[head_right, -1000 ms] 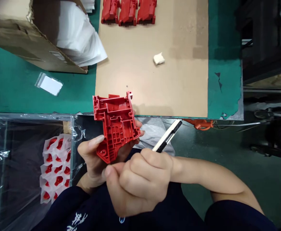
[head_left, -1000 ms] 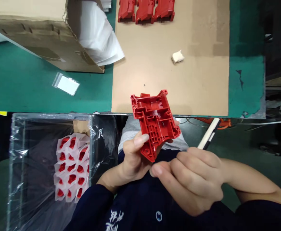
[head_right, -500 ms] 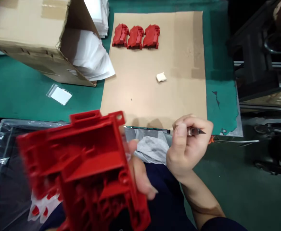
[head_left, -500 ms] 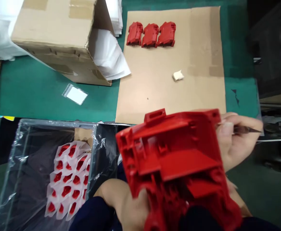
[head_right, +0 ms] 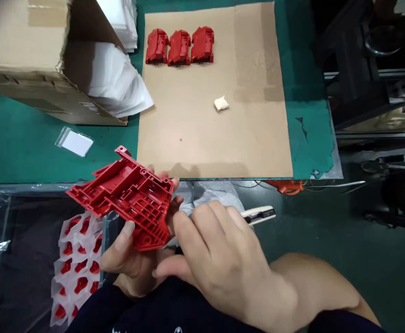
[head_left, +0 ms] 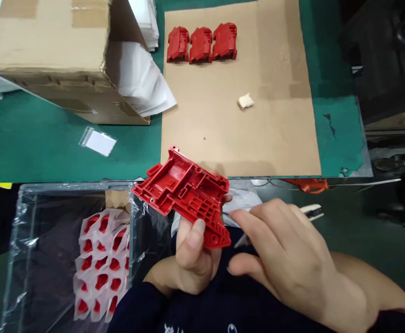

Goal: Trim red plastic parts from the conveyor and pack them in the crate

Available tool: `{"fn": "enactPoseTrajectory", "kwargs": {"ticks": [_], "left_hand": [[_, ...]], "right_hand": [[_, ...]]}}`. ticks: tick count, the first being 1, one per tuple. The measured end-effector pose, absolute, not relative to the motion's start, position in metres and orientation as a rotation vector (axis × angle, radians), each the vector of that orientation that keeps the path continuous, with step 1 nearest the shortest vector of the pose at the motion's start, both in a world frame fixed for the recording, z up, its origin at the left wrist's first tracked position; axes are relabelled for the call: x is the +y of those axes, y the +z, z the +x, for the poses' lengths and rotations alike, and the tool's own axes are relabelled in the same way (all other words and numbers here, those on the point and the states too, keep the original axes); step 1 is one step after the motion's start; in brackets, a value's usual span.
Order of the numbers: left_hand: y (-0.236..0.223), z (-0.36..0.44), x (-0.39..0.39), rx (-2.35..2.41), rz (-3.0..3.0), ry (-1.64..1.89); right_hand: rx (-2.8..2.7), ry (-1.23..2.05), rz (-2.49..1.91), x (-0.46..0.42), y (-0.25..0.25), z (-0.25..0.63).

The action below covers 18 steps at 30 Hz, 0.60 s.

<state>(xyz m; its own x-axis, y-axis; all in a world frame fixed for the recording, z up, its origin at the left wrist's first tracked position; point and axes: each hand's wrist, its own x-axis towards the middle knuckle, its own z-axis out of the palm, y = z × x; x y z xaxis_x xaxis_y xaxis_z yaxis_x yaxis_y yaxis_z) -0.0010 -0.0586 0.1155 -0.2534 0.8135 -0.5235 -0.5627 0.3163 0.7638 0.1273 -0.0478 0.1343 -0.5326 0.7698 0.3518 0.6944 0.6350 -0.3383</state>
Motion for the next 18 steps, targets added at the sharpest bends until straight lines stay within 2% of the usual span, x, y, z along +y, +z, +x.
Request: {"fn": "enactPoseTrajectory", "kwargs": {"ticks": [3,7,18], "left_hand": [[0.112,-0.003,-0.062,1.278,0.233,1.466],[0.108,-0.004,-0.072,1.194,0.243,1.482],[0.113,-0.005,-0.073,1.135,0.316,1.485]], "right_hand": [[-2.445,0.024,-1.134,-0.046,0.130,0.119],[-2.475,-0.126,-1.118,-0.045,0.129,0.118],[-2.495,-0.196,-1.052,-0.047,0.131,0.120]]}}
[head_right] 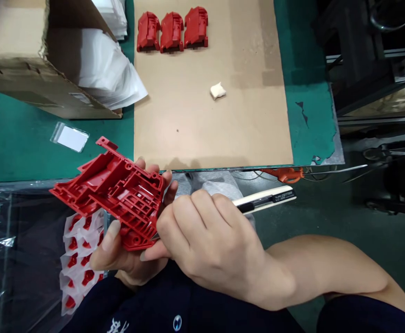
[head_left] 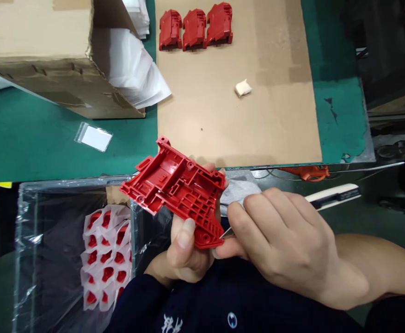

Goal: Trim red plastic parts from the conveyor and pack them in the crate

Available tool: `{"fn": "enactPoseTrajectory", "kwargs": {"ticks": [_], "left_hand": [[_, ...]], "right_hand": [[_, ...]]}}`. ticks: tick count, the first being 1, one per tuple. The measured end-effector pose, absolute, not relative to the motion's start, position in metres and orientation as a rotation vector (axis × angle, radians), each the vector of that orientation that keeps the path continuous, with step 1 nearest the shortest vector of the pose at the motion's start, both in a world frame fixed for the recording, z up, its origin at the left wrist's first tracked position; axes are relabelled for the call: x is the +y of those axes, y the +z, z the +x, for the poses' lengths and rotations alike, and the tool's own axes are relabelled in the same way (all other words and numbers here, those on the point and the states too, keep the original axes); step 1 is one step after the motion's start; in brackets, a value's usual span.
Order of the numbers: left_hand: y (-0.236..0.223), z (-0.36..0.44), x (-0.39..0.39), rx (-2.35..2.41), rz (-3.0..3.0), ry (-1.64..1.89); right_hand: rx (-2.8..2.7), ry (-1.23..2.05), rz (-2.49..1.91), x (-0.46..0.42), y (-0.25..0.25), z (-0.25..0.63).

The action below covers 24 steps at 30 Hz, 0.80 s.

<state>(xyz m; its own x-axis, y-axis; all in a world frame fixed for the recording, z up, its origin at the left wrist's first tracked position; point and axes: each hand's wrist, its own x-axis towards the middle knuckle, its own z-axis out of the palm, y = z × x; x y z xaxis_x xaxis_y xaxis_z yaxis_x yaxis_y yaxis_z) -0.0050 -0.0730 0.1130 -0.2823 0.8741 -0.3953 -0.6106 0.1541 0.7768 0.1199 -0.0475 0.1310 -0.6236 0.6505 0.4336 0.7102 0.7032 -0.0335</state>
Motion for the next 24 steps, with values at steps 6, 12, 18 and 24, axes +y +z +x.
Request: {"fn": "enactPoseTrajectory", "kwargs": {"ticks": [6,12,18,24], "left_hand": [[0.108,-0.002,-0.074,1.077,0.314,1.572],[0.103,-0.004,-0.079,1.015,0.345,1.529],[0.096,-0.008,-0.084,1.049,0.441,1.496],[0.094,-0.004,-0.083,1.054,0.355,1.484]], "right_hand": [[-2.520,-0.198,-1.051,-0.049,0.131,0.121],[-2.518,-0.199,-1.045,-0.049,0.130,0.122],[-2.516,-0.216,-1.047,-0.049,0.130,0.123],[-2.523,-0.240,-1.044,-0.051,0.130,0.123]]}}
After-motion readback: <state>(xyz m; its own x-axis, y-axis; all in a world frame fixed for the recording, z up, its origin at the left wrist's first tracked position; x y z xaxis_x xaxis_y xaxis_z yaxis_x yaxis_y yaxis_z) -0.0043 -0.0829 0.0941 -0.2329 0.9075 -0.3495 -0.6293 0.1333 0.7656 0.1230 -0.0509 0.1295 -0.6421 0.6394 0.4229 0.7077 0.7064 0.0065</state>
